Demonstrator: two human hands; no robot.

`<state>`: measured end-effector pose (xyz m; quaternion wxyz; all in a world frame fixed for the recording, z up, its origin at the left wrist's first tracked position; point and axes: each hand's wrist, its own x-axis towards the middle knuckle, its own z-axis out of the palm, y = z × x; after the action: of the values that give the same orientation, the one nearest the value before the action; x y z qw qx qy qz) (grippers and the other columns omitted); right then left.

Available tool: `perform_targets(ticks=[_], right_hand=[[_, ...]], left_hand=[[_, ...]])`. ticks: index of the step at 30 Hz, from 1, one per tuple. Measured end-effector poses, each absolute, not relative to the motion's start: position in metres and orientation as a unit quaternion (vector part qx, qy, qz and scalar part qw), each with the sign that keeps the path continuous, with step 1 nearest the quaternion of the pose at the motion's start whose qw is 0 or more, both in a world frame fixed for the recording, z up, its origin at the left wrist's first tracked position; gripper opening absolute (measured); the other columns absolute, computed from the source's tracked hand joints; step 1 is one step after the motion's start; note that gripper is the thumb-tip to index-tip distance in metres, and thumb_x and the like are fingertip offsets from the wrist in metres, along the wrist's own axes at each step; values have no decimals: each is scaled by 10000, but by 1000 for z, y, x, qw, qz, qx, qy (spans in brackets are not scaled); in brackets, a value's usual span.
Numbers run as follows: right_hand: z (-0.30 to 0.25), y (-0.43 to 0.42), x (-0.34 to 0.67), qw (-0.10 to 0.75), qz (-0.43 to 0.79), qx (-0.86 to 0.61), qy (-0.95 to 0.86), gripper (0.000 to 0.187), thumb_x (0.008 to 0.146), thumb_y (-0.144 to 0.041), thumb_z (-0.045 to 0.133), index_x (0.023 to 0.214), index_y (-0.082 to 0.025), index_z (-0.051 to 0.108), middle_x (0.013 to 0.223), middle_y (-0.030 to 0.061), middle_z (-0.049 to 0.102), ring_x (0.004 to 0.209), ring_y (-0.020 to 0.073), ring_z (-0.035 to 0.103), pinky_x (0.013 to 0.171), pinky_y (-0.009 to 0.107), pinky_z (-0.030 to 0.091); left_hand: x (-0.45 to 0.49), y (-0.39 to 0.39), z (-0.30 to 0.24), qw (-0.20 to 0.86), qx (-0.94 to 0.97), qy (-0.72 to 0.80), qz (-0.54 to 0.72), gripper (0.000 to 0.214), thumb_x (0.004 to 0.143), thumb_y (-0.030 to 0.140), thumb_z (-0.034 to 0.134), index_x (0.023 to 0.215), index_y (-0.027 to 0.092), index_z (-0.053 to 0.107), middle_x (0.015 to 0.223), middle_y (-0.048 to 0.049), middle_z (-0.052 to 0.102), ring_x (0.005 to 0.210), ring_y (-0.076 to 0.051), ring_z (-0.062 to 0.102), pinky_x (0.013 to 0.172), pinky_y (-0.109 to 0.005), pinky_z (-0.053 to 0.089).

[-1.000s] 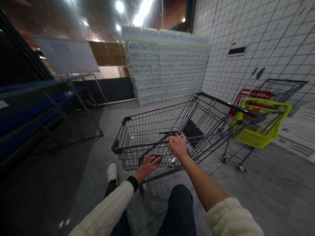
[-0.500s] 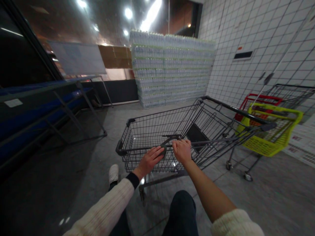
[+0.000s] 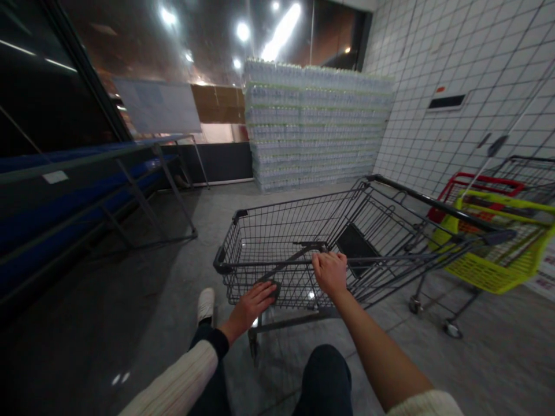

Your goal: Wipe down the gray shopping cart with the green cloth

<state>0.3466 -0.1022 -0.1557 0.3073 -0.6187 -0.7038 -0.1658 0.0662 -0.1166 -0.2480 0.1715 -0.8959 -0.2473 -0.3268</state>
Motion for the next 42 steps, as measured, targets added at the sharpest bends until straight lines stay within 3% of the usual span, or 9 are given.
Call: perform_targets(ticks=[6,16,22,25,34,42], right_hand=[[-157,-103,348,317,-158,-612,-707,439,989,-350,359,675,-201,627,719,27,695,750,173,547,807,349,234],[-157,-103,346,320,-165,-611,-705,434,986,-346,367,666,-201,623,690,23,683,729,170,533,810,349,237],[-160,-103,349,314,-177,-611,-705,432,977,-342,380,639,-198,605,676,27,681,727,169,542,819,351,241],[-160,-103,350,309,-186,-612,-704,432,973,-341,383,622,-195,588,659,26,671,712,167,539,816,350,244],[-160,-102,349,303,-193,-610,-706,431,973,-355,361,630,-201,572,670,34,671,721,174,519,815,352,238],[-163,-102,352,309,-195,-608,-705,431,975,-360,365,634,-202,575,648,27,657,714,176,521,815,359,244]], left_hand=[[81,-101,-199,207,-882,-236,-353,219,942,141,475,1035,192,667,1326,-43,603,1349,-179,423,1090,-412,428],[25,-118,-275,184,-888,-318,-277,235,940,134,460,950,202,685,1247,-30,652,1263,-164,511,1043,-397,467],[16,-120,-231,228,-856,-315,-341,267,930,123,476,1108,224,647,1328,-61,591,1326,-197,434,1071,-439,439],[12,-109,-218,247,-847,-316,-350,256,907,112,516,1089,234,648,1314,-59,593,1308,-204,439,1073,-453,435],[-9,-123,-291,180,-851,-400,-288,217,877,78,497,945,195,666,1195,-88,627,1196,-220,514,944,-427,526],[-11,-133,-244,196,-744,-465,-437,385,828,6,404,1086,200,614,1277,-109,501,1252,-242,445,995,-469,480]])
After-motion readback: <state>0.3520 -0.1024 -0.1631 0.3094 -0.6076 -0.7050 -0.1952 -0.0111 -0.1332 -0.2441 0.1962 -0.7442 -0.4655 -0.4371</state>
